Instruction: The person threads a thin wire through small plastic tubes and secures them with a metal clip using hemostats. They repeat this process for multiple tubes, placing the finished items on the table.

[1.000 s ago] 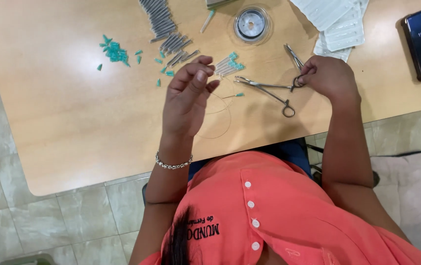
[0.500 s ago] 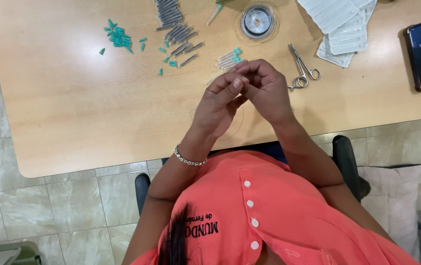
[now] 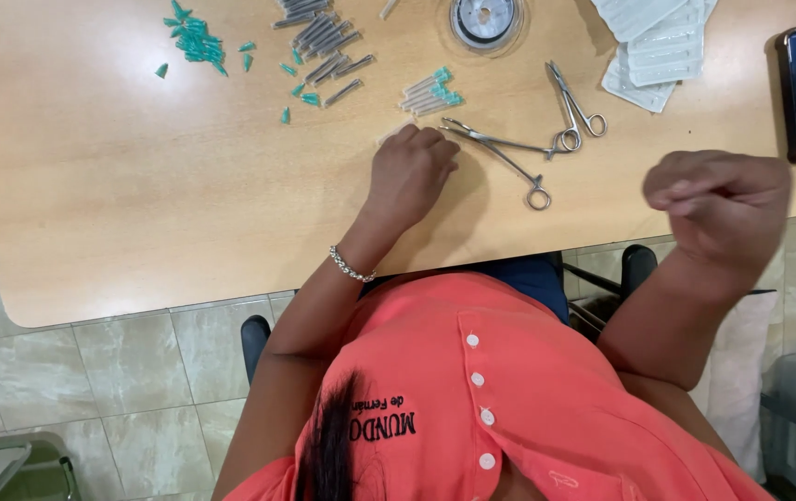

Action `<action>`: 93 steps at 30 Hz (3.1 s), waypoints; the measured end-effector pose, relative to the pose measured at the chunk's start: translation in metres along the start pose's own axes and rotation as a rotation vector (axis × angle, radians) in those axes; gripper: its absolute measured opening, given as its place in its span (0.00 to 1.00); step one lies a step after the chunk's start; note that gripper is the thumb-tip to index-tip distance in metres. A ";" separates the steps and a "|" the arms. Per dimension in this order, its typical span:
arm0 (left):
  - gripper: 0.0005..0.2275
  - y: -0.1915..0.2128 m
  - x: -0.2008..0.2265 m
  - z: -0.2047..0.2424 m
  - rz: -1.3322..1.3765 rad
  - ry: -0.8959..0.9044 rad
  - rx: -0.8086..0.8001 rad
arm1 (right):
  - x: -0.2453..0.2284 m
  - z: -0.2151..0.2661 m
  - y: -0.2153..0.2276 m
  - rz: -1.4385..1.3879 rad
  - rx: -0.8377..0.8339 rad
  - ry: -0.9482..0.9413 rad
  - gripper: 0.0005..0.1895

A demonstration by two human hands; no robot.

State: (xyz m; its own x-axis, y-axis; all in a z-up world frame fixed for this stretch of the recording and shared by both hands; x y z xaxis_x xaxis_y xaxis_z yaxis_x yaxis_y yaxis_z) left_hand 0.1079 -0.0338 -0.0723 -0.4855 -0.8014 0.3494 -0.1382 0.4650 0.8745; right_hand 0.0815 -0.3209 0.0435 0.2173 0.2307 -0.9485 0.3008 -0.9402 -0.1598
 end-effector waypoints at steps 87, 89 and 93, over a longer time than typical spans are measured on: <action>0.09 0.033 -0.129 0.003 1.729 0.750 0.628 | 0.128 -0.112 -0.196 0.794 0.020 0.437 0.10; 0.09 0.033 -0.130 0.004 1.723 0.743 0.626 | 0.127 -0.112 -0.196 0.787 0.020 0.416 0.09; 0.08 0.036 -0.132 0.004 1.708 0.763 0.633 | 0.127 -0.111 -0.195 0.767 0.019 0.406 0.09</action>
State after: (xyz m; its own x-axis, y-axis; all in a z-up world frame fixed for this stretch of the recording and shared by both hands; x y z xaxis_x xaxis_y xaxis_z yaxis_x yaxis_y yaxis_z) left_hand 0.1636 0.0900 -0.0876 -0.0394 0.6622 0.7483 -0.3284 0.6987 -0.6356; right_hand 0.1540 -0.0807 -0.0156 0.6695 -0.4006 -0.6256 -0.0797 -0.8760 0.4757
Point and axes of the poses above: each hand's wrist, its own z-axis away from the middle knuckle, its own y-axis out of the back of the hand, x = y × z, the point moved 9 cm from there along -z, towards the middle knuckle, and after that the axes turned 3 degrees about -z, right-handed, at the moved point
